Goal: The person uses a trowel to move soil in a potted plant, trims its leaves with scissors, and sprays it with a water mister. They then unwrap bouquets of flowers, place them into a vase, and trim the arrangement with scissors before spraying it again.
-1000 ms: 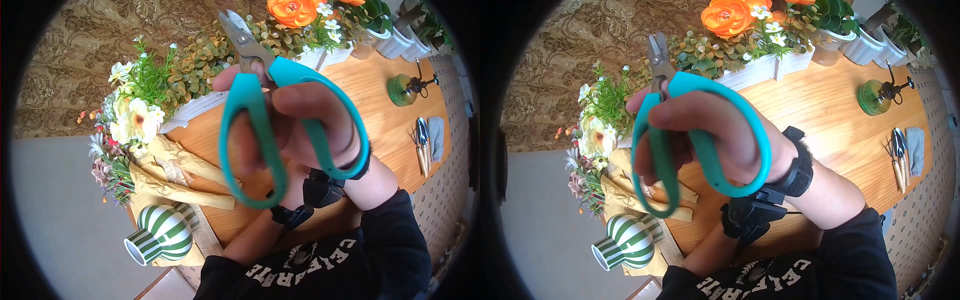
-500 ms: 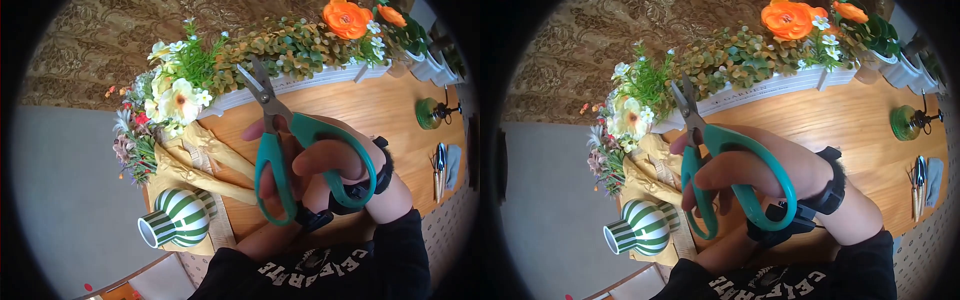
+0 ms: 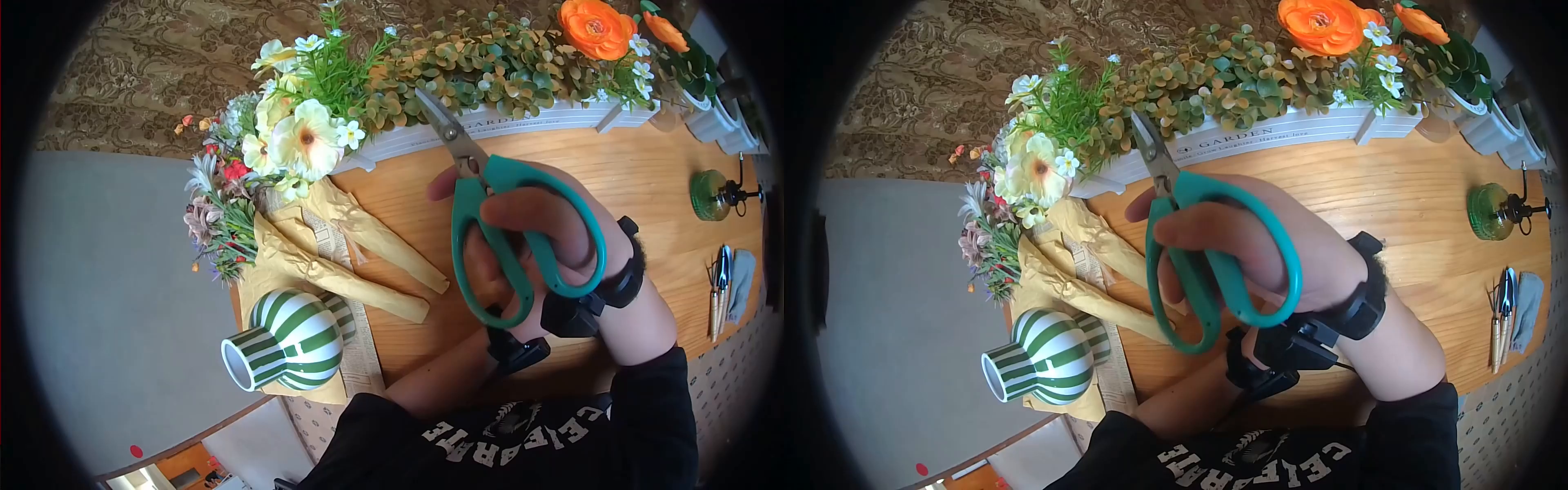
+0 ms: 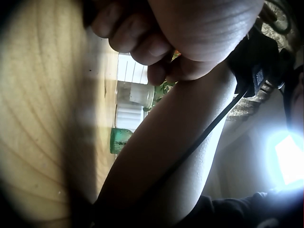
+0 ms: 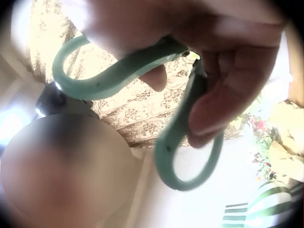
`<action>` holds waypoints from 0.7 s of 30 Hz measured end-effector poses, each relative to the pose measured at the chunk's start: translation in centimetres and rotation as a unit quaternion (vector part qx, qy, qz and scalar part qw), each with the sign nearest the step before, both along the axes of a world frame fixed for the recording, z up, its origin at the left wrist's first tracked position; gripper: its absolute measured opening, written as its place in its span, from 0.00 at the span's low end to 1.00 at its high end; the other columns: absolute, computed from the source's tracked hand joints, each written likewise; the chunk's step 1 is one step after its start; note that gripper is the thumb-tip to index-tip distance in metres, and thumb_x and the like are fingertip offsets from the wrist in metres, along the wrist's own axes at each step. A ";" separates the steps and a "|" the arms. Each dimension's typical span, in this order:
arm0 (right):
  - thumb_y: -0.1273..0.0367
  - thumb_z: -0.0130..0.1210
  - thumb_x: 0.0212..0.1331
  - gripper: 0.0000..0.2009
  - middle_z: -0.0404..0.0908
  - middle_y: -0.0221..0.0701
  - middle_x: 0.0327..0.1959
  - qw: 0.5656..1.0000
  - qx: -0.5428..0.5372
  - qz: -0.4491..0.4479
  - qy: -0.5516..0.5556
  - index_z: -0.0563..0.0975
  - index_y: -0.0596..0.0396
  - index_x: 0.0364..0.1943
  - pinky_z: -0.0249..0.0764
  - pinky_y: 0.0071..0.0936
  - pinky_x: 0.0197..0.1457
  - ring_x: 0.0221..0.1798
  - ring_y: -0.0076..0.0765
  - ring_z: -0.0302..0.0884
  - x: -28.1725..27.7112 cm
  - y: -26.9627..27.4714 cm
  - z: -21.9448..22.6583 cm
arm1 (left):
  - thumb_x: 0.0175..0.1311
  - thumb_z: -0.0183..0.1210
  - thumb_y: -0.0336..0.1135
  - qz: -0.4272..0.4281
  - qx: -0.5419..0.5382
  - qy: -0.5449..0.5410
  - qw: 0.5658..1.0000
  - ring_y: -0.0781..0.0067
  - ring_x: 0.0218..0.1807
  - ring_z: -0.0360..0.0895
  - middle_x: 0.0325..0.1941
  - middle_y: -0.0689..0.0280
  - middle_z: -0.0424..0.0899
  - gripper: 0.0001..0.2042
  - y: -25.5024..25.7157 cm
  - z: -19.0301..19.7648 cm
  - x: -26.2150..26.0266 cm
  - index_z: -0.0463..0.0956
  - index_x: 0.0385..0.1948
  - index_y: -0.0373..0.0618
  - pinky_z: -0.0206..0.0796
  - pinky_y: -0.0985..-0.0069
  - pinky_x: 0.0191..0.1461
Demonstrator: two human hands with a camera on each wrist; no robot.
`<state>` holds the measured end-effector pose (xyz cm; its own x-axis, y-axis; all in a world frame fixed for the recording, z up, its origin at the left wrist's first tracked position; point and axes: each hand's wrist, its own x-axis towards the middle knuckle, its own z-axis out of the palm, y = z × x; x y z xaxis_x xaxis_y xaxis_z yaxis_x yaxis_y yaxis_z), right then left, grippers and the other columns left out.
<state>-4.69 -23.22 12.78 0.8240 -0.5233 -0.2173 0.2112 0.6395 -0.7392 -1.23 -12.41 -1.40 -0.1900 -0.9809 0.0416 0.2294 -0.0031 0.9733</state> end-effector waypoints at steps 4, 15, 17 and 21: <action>0.67 0.46 0.57 0.25 0.77 0.33 0.22 0.999 -0.016 0.037 0.022 0.64 0.71 0.56 0.71 0.18 0.27 0.24 0.24 0.75 -0.2 -0.4 -0.3 | 0.53 0.62 0.26 0.001 0.005 0.005 1.000 0.78 0.37 0.77 0.35 0.66 0.81 0.10 -0.1 0.1 -0.3 0.77 0.38 0.39 0.69 0.77 0.41; 0.66 0.50 0.58 0.25 0.83 0.34 0.34 0.995 -0.034 0.090 -0.018 0.64 0.64 0.58 0.76 0.22 0.33 0.34 0.26 0.81 -0.1 -0.3 -0.8 | 0.55 0.60 0.26 0.012 0.008 0.006 1.000 0.78 0.38 0.76 0.36 0.67 0.81 0.11 -0.3 0.3 -0.3 0.75 0.40 0.39 0.68 0.78 0.41; 0.65 0.51 0.57 0.25 0.83 0.34 0.33 0.995 -0.010 0.098 -0.023 0.64 0.65 0.57 0.76 0.21 0.32 0.32 0.26 0.81 0.1 -0.1 -0.9 | 0.55 0.60 0.26 0.017 0.009 0.008 1.000 0.79 0.38 0.76 0.36 0.67 0.81 0.11 -0.4 0.3 -0.2 0.75 0.40 0.39 0.68 0.79 0.41; 0.69 0.51 0.50 0.27 0.78 0.40 0.22 0.990 -0.036 0.119 0.068 0.64 0.73 0.55 0.73 0.23 0.21 0.19 0.34 0.77 0.4 -0.2 -0.2 | 0.56 0.59 0.26 0.021 0.014 0.008 1.000 0.79 0.38 0.76 0.37 0.67 0.80 0.11 0.1 0.5 0.5 0.75 0.41 0.39 0.67 0.79 0.41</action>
